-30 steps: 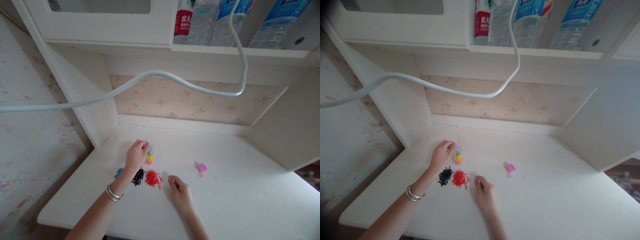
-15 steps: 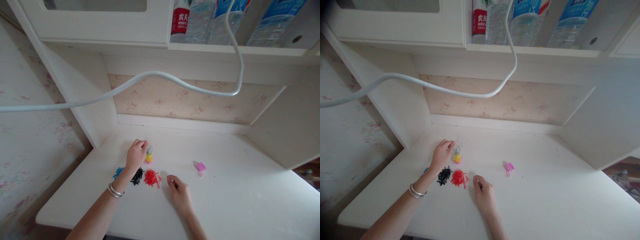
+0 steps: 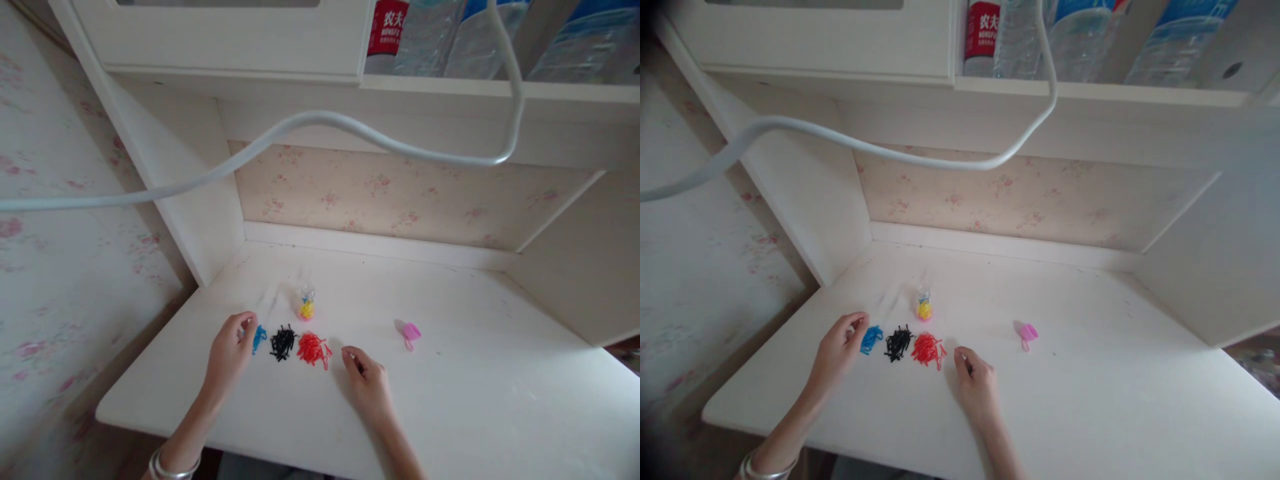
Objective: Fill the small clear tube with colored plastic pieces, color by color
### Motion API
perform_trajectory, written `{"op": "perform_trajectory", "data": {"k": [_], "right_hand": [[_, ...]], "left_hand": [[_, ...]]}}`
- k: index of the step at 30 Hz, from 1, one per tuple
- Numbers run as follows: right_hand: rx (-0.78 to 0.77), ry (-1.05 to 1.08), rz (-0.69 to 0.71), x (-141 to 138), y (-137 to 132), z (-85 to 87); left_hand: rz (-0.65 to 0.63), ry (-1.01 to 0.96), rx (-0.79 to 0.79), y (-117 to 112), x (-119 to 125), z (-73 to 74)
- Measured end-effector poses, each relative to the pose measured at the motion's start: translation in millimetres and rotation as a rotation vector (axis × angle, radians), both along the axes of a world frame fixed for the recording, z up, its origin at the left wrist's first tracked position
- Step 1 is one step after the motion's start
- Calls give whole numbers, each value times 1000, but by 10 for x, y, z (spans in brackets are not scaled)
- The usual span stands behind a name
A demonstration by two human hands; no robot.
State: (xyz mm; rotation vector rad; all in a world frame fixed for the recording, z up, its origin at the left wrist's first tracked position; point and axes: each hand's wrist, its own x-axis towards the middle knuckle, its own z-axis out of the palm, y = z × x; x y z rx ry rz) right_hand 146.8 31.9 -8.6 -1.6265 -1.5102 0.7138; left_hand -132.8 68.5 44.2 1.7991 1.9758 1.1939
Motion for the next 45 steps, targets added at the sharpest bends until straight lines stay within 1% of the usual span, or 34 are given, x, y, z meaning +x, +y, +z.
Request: {"op": "perform_trajectory", "data": {"k": [3, 6, 8, 10, 13, 16, 19, 22, 26, 32, 36, 41, 45], "right_hand": [[-6, -47, -13, -22, -15, 15], [9, -110, -7, -165, -74, 75], [17, -176, 66, -349, -135, 151], [7, -283, 177, -585, -192, 248], [-12, -484, 299, -954, -220, 390], [-18, -608, 374, -1259, -163, 484], [-17, -674, 407, -1477, -61, 522], [-9, -702, 415, -1620, 34, 524], [-17, -748, 433, -1728, 120, 508], [-25, -796, 474, -1811, 194, 490], [-15, -788, 491, -1827, 225, 491], [-15, -784, 498, -1827, 246, 510], [-15, -802, 509, -1847, 264, 536]], "left_hand": [[25, 74, -39, -209, -237, -209], [32, 139, -71, -354, -409, -384], [31, 165, -93, -410, -466, -462], [43, 187, -110, -437, -478, -499], [78, 205, -147, -438, -454, -497], [80, 161, -183, -423, -455, -491], [45, 87, -166, -416, -501, -528], [0, 40, -128, -427, -542, -577], [-17, 23, -99, -447, -537, -586], [14, 72, -117, -431, -504, -556], [39, 161, -170, -418, -471, -542], [108, 315, -264, -389, -405, -476], [122, 337, -311, -327, -392, -425]]}}
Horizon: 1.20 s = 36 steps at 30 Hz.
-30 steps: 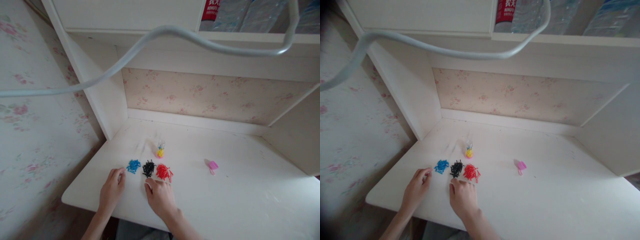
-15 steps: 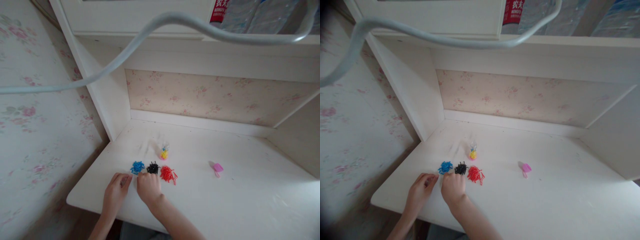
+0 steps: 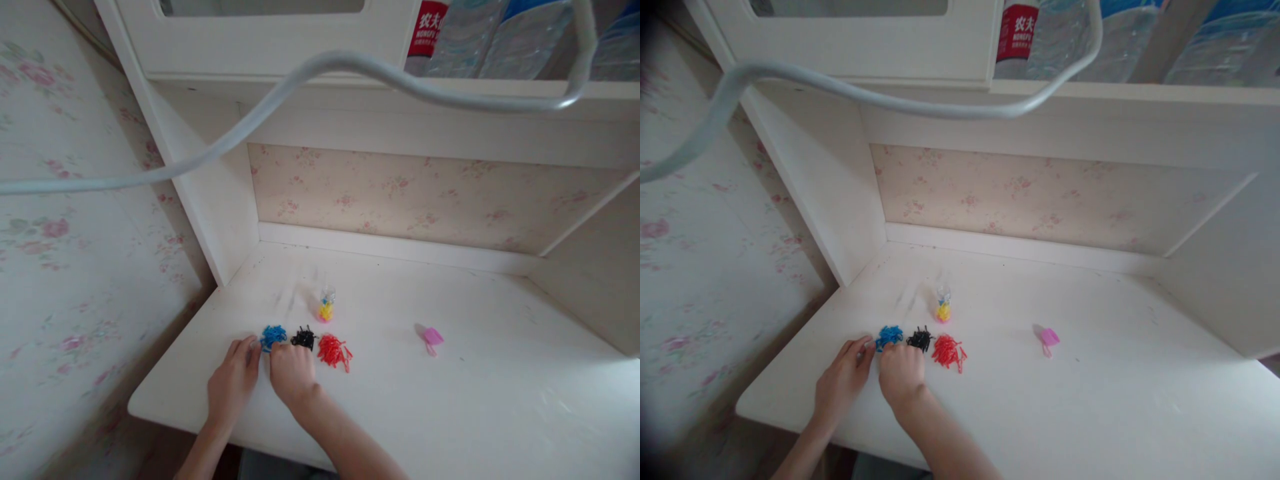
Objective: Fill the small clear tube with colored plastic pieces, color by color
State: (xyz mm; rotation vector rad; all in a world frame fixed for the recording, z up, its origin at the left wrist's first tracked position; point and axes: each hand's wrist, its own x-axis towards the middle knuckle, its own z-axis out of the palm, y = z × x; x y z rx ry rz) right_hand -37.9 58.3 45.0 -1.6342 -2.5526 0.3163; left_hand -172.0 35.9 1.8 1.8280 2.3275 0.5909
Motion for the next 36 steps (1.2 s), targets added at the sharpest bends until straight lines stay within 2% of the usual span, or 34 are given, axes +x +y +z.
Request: {"op": "perform_trajectory", "data": {"k": [7, 12, 18, 22, 24, 29, 36], "right_hand": [[47, 3, 30, 24, -6, -11], [56, 61, -17, 190, -35, 47], [105, 290, -163, 634, 56, 212], [175, 555, -299, 1012, 305, 346], [219, 623, -371, 1163, 455, 421], [285, 569, -387, 1302, 719, 561], [260, 392, -289, 1205, 783, 562]], "left_hand": [[-14, 41, -8, 20, 13, 8], [4, 73, 14, -24, 28, 10], [29, 82, 40, -8, 20, 3], [55, 81, 83, 2, 18, -12], [66, 88, 98, 1, 20, -10], [98, 76, 127, 3, 18, 6], [97, -24, 151, 19, -21, -24]]}}
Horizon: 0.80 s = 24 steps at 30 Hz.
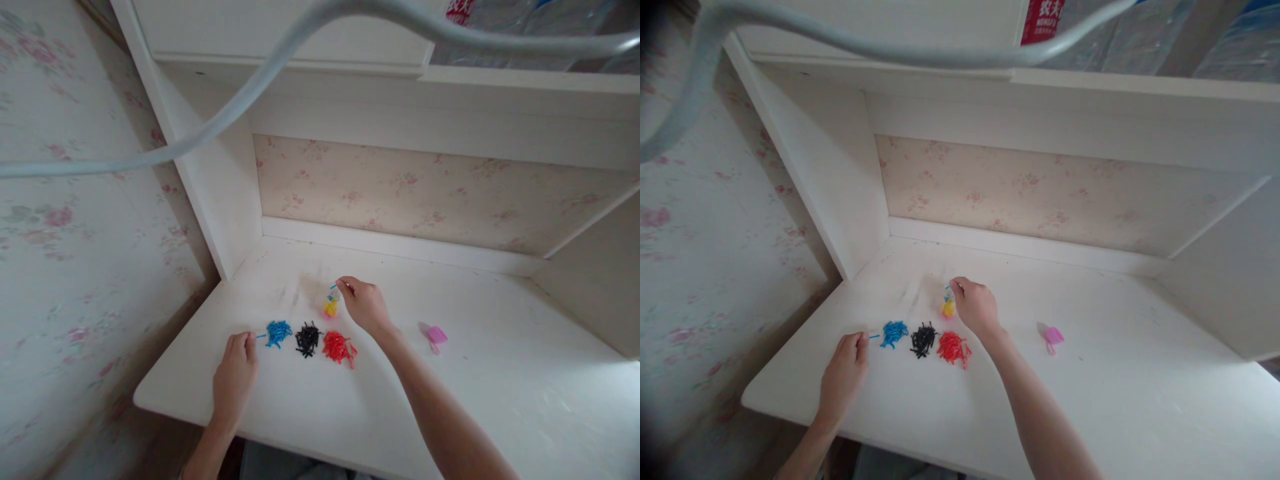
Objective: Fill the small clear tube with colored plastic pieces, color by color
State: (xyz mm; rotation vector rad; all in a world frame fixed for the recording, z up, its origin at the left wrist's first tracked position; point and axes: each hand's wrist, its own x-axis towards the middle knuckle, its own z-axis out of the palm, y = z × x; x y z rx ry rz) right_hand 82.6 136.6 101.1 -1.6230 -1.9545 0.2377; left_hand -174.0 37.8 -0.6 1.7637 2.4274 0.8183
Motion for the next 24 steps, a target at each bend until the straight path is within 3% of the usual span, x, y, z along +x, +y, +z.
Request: {"op": "perform_trajectory", "data": {"k": [8, 11, 15, 19, 24], "right_hand": [[31, 244, -109, 194, -188, -46], [-61, 355, -135, 358, -396, -276], [-177, 473, -169, 571, -710, -753], [-241, 512, -188, 651, -938, -1075], [-251, 423, -132, 620, -1008, -1099]], "left_hand": [[-16, -177, 90, 59, -117, -109], [6, -260, 137, 78, -177, -162], [12, -331, 164, 59, -225, -147], [11, -323, 248, 73, -121, 94], [-141, -332, 392, 267, 361, 575]]}}
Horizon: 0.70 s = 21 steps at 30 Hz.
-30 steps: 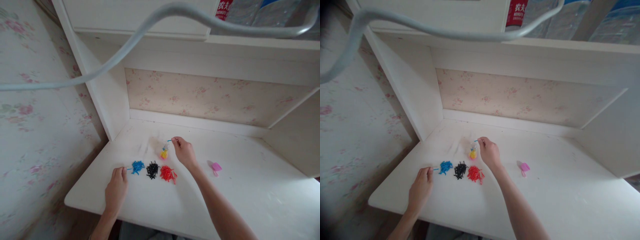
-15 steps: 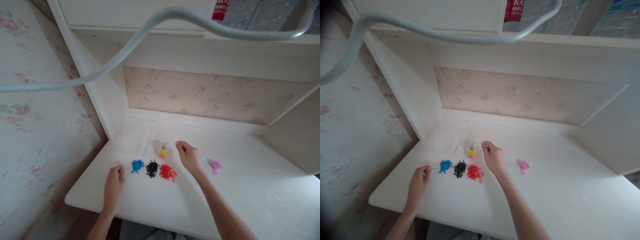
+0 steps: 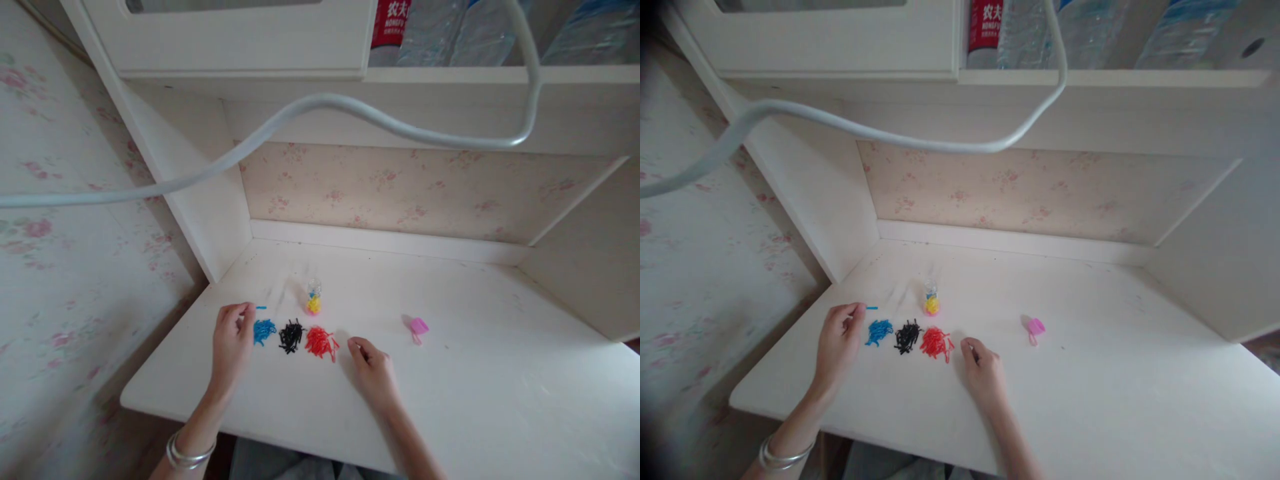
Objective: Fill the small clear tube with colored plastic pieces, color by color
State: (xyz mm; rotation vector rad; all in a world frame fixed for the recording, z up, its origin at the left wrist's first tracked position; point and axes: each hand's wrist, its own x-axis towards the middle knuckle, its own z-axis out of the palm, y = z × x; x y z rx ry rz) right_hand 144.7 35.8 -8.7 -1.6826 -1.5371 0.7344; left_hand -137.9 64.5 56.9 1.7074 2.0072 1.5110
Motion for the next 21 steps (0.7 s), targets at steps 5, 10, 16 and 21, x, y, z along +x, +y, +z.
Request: {"op": "perform_trajectory", "data": {"k": [5, 10, 16, 21], "right_hand": [[25, -65, 38, 18, 1, 26], [51, -77, 43, 44, 12, 16], [54, -64, 41, 47, 43, 8], [27, -86, 33, 52, 42, 53]], "left_hand": [[-220, 3, 101, 330, 550, 256], [-258, 99, 94, 645, 809, 271], [-298, 199, -18, 772, 885, 251], [-340, 161, -50, 788, 818, 293]]}}
